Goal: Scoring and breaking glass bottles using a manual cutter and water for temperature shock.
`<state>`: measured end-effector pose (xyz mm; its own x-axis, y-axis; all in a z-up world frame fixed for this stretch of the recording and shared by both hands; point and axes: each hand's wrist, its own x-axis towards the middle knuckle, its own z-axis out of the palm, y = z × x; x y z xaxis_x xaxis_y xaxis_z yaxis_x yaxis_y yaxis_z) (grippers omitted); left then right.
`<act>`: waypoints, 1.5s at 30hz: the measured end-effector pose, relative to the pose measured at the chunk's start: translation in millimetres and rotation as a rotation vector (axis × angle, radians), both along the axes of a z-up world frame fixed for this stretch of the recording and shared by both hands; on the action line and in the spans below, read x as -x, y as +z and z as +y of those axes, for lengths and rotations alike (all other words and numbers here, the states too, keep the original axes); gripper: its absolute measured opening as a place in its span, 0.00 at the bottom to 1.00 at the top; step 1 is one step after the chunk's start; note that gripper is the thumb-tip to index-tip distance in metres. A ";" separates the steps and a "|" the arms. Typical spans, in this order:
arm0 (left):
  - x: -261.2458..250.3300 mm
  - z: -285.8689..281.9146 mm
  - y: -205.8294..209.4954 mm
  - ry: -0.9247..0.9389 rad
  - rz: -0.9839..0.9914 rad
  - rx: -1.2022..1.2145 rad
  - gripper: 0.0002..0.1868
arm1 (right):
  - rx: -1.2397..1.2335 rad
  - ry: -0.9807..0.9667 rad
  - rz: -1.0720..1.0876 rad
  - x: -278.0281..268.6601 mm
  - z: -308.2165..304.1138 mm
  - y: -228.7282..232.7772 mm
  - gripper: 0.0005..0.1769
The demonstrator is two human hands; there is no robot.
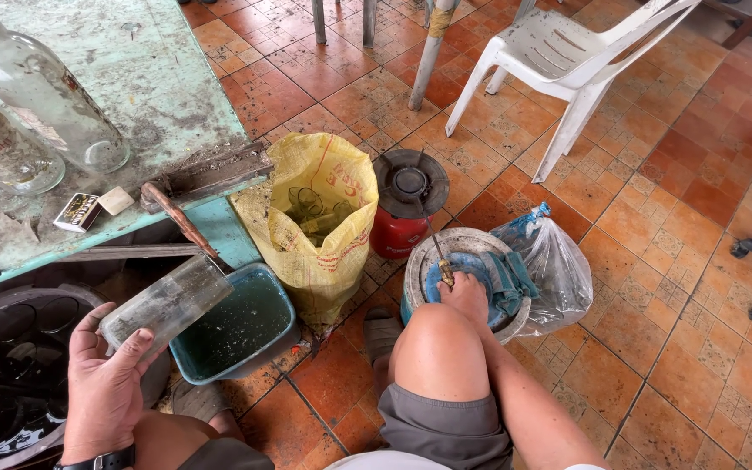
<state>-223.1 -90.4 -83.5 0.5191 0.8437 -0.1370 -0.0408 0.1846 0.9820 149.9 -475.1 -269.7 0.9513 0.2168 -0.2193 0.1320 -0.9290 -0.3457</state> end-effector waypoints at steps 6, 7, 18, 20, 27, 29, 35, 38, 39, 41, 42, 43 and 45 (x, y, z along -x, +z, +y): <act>-0.6 -1.8 4.3 -0.001 0.003 0.016 0.30 | 0.022 -0.031 0.073 0.1 3.0 8.8 0.39; -0.7 -2.1 4.7 0.002 0.009 0.012 0.31 | 0.022 -0.040 0.090 1.3 3.8 11.8 0.40; -0.1 -3.1 5.3 0.005 0.021 0.018 0.30 | -0.049 -0.039 0.061 1.0 0.1 7.7 0.34; -0.9 -2.8 5.8 0.004 0.016 0.017 0.30 | -0.036 -0.027 0.061 -3.1 -1.0 0.6 0.30; -0.6 -1.6 1.7 -0.007 0.013 0.013 0.30 | -0.040 0.055 -0.003 -6.9 -5.8 -11.1 0.25; -1.3 -1.6 0.8 -0.007 0.014 0.010 0.30 | -0.036 0.067 -0.006 -7.3 -5.3 -10.5 0.26; -1.0 -0.9 -1.1 -0.004 0.012 0.013 0.31 | -0.005 0.011 0.063 -3.9 -2.2 -0.1 0.31; -0.5 0.0 -2.6 -0.007 0.001 0.003 0.31 | 0.002 0.003 0.071 -2.9 -2.7 1.4 0.32; -0.7 -0.6 -1.7 -0.006 0.006 0.005 0.31 | -0.019 0.000 0.063 -1.6 -2.9 3.3 0.34; -1.0 -1.1 -1.0 -0.004 0.012 0.008 0.30 | -0.039 -0.002 0.056 -1.1 -3.6 3.4 0.35; -1.0 -1.0 -1.2 -0.006 0.010 0.009 0.30 | -0.036 -0.001 0.058 -1.9 -4.1 1.6 0.36; -1.7 -0.9 -1.5 -0.009 0.007 0.010 0.31 | -0.032 0.000 0.058 -3.4 -4.9 0.2 0.37; -2.1 -1.6 -0.9 -0.008 0.005 0.008 0.30 | -0.033 -0.022 0.080 -0.3 -3.2 7.0 0.37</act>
